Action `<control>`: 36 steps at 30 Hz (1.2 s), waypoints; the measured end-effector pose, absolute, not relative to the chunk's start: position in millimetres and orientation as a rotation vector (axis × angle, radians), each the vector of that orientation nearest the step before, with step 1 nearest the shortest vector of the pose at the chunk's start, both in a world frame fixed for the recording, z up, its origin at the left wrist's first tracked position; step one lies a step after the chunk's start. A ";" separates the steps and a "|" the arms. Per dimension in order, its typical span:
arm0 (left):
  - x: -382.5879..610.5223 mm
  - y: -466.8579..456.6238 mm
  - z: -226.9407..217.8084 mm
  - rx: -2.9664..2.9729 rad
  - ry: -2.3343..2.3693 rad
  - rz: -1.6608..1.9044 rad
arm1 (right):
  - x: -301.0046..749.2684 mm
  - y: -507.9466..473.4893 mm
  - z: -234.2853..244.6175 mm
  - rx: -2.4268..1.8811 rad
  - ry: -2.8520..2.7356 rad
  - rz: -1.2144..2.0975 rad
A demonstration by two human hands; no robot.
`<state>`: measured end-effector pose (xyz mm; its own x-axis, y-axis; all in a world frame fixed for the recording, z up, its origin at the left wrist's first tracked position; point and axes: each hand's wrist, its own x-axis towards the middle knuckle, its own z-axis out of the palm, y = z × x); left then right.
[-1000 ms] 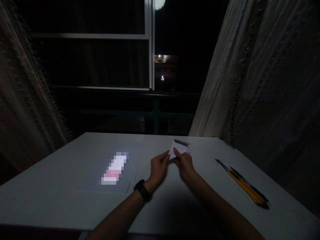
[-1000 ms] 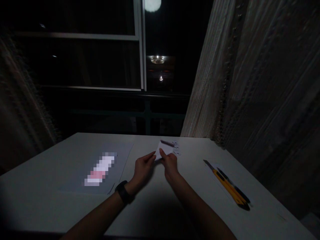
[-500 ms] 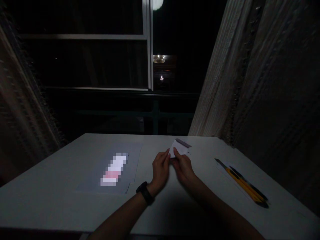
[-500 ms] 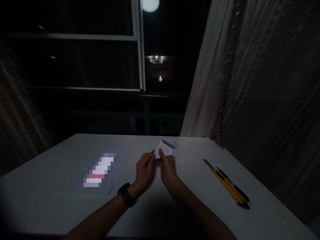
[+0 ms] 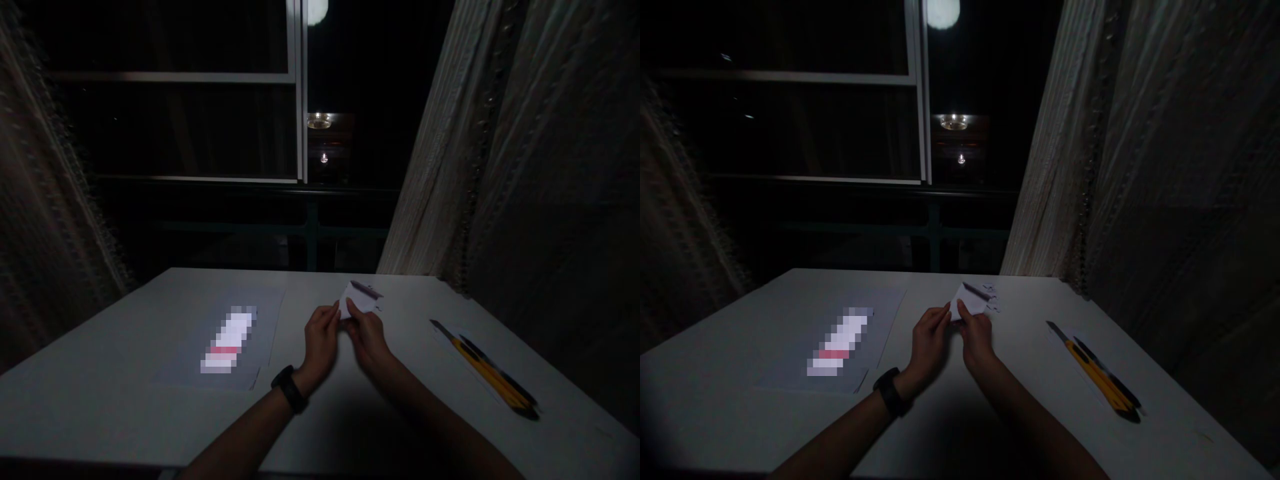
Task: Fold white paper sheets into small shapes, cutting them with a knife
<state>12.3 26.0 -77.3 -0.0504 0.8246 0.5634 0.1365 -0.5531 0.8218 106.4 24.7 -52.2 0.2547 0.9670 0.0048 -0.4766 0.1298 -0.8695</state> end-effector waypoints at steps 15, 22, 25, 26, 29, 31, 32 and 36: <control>10.9 25.4 -75.9 1.684 1.034 1.661 | 106.4 22.7 -48.6 -0.925 -0.711 1.140; 9.1 22.9 -69.3 1.490 0.992 1.630 | 105.9 21.9 -45.6 -0.886 -0.738 1.117; 6.9 26.4 -67.2 1.273 0.986 1.566 | 106.1 19.8 -43.5 -0.907 -0.822 1.080; 6.0 28.4 -67.5 1.218 0.983 1.543 | 106.4 19.3 -42.9 -0.919 -0.846 1.068; 4.1 33.7 -69.6 1.151 0.966 1.497 | 108.3 19.7 -42.2 -0.945 -0.890 1.056; 3.6 34.9 -69.8 1.134 0.946 1.480 | 110.8 22.0 -42.9 -0.939 -0.903 1.062; 3.3 34.8 -69.1 1.122 0.934 1.467 | 112.5 23.7 -43.7 -0.931 -0.908 1.067; 0.0 32.6 -62.3 1.164 0.913 1.365 | 121.4 32.0 -47.9 -0.914 -0.979 1.129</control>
<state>0.0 32.6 -62.3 0.0498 0.9874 0.1505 -0.2385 -0.1346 0.9618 121.4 32.0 -47.9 0.1416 0.9780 0.1531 -0.2896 0.1888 -0.9384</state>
